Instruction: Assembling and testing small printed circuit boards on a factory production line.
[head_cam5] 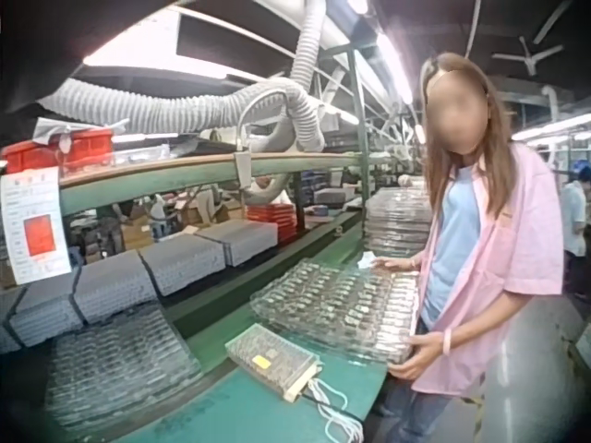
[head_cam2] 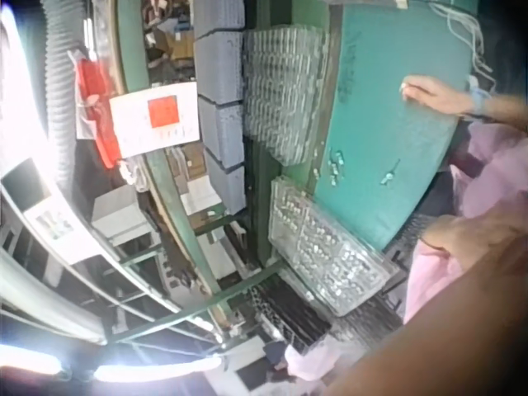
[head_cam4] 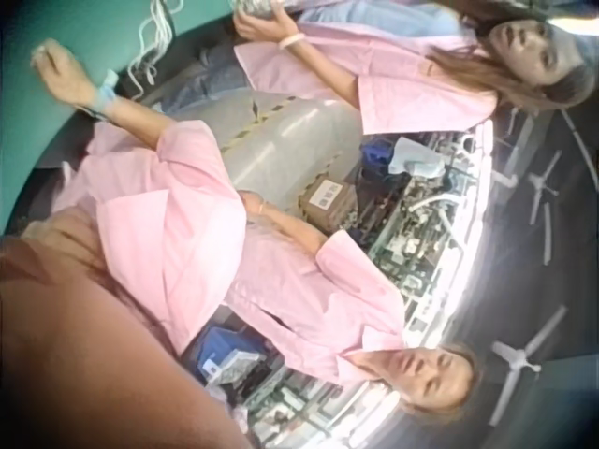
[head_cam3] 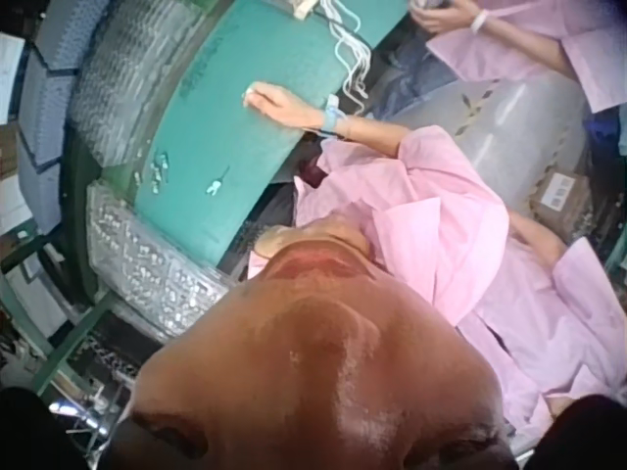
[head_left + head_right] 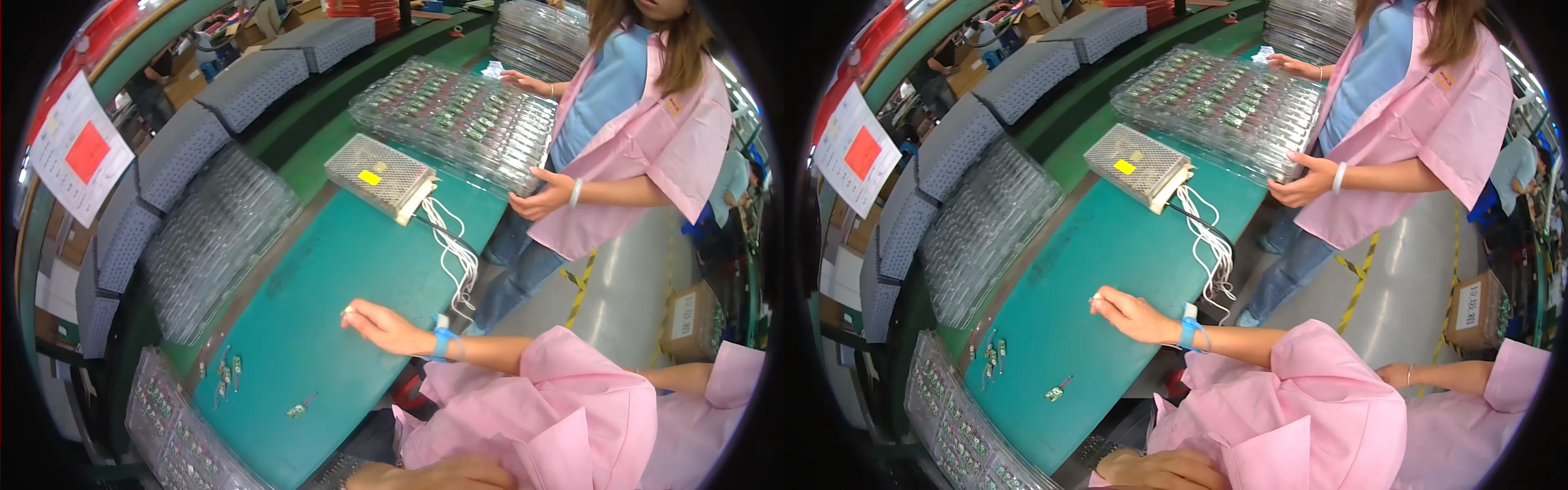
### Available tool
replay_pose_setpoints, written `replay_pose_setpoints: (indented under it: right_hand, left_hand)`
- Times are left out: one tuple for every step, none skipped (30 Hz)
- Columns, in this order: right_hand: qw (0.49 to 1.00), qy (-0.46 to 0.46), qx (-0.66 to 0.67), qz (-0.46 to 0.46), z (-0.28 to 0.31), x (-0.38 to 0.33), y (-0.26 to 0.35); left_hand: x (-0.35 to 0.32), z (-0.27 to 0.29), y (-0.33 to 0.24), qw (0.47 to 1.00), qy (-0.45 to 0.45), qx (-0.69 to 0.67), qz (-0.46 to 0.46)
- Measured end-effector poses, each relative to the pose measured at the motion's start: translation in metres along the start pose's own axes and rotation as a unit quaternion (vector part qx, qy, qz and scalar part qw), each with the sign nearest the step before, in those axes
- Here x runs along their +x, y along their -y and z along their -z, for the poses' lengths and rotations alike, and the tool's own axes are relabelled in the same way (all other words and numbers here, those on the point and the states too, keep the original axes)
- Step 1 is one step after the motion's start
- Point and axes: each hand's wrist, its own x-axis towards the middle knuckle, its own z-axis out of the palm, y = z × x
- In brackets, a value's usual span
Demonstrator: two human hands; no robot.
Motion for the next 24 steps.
replay_pose_setpoints:
  right_hand:
    - [1.000, 0.000, -0.004, -0.008, -0.001, -0.003, 0.002]
    - [1.000, -0.002, -0.010, -0.015, -0.001, -0.004, 0.003]
    - [1.000, 0.000, -0.010, -0.011, -0.002, -0.004, 0.004]
    - [1.000, -0.001, -0.005, -0.015, -0.002, -0.003, 0.005]
    - [1.000, -0.003, 0.000, -0.020, -0.002, -0.003, 0.006]
    - [1.000, -0.004, 0.004, -0.027, -0.001, -0.004, 0.006]
    - [0.999, -0.006, 0.008, -0.034, -0.001, -0.005, 0.006]
    - [0.999, -0.005, 0.008, -0.034, -0.001, -0.005, 0.006]
    - [0.999, -0.007, 0.008, -0.035, -0.001, -0.005, 0.006]
    - [0.999, -0.009, 0.009, -0.036, -0.002, -0.005, 0.005]
    - [0.999, -0.010, 0.010, -0.037, -0.002, -0.005, 0.004]
    - [0.999, -0.011, 0.011, -0.039, -0.004, -0.005, 0.004]
    - [0.999, -0.009, 0.010, -0.039, -0.006, -0.005, 0.005]
    - [0.999, -0.009, 0.010, -0.035, -0.008, -0.005, 0.005]
    - [0.999, -0.009, 0.008, -0.031, -0.009, -0.005, 0.007]
    - [1.000, -0.009, 0.006, -0.027, -0.011, -0.005, 0.007]
    - [1.000, -0.009, 0.005, -0.023, -0.013, -0.006, 0.008]
    - [1.000, -0.009, 0.004, -0.023, -0.014, -0.007, 0.008]
    - [1.000, -0.009, 0.003, -0.030, -0.016, -0.008, 0.007]
    - [0.999, -0.010, 0.002, -0.036, -0.018, -0.009, 0.007]
    - [0.999, -0.011, 0.001, -0.043, -0.019, -0.010, 0.006]
    - [0.999, -0.011, 0.001, -0.049, -0.020, -0.011, 0.005]
    - [0.999, -0.011, 0.001, -0.050, -0.020, -0.011, 0.005]
    - [0.999, -0.013, 0.003, -0.045, -0.019, -0.011, 0.004]
  left_hand:
    - [-0.003, 0.001, -0.003, 1.000, -0.001, 0.007, -0.002]
    - [-0.005, 0.002, -0.005, 1.000, 0.000, 0.013, -0.004]
    - [-0.007, 0.003, -0.007, 1.000, 0.002, 0.019, -0.007]
    - [-0.009, 0.005, -0.009, 1.000, 0.003, 0.024, -0.009]
    - [-0.010, 0.006, -0.010, 1.000, 0.005, 0.029, -0.012]
    - [-0.010, 0.006, -0.009, 0.999, 0.006, 0.032, -0.015]
    - [-0.011, 0.006, -0.009, 0.999, 0.007, 0.034, -0.018]
    - [-0.012, 0.006, -0.010, 0.999, 0.009, 0.036, -0.020]
    - [-0.013, 0.007, -0.010, 0.999, 0.010, 0.037, -0.023]
    - [-0.014, 0.007, -0.010, 0.999, 0.012, 0.038, -0.026]
    - [-0.015, 0.007, -0.011, 0.999, 0.013, 0.040, -0.028]
    - [-0.017, 0.006, -0.011, 0.999, 0.014, 0.041, -0.031]
    - [-0.019, 0.005, -0.011, 0.998, 0.014, 0.042, -0.033]
    - [-0.021, 0.004, -0.012, 0.998, 0.014, 0.043, -0.035]
    - [-0.022, 0.004, -0.013, 0.998, 0.016, 0.045, -0.038]
    - [-0.023, 0.004, -0.014, 0.998, 0.017, 0.046, -0.040]
    - [-0.024, 0.003, -0.015, 0.998, 0.018, 0.048, -0.043]
    - [-0.022, 0.001, -0.019, 0.998, 0.021, 0.048, -0.045]
    - [-0.021, -0.002, -0.023, 0.997, 0.023, 0.049, -0.047]
    - [-0.019, -0.005, -0.027, 0.997, 0.025, 0.050, -0.048]
    - [-0.017, -0.008, -0.031, 0.997, 0.028, 0.050, -0.050]
    - [-0.014, -0.010, -0.036, 0.997, 0.030, 0.050, -0.051]
    - [-0.012, -0.012, -0.038, 0.997, 0.032, 0.051, -0.052]
    - [-0.010, -0.014, -0.041, 0.997, 0.034, 0.051, -0.053]
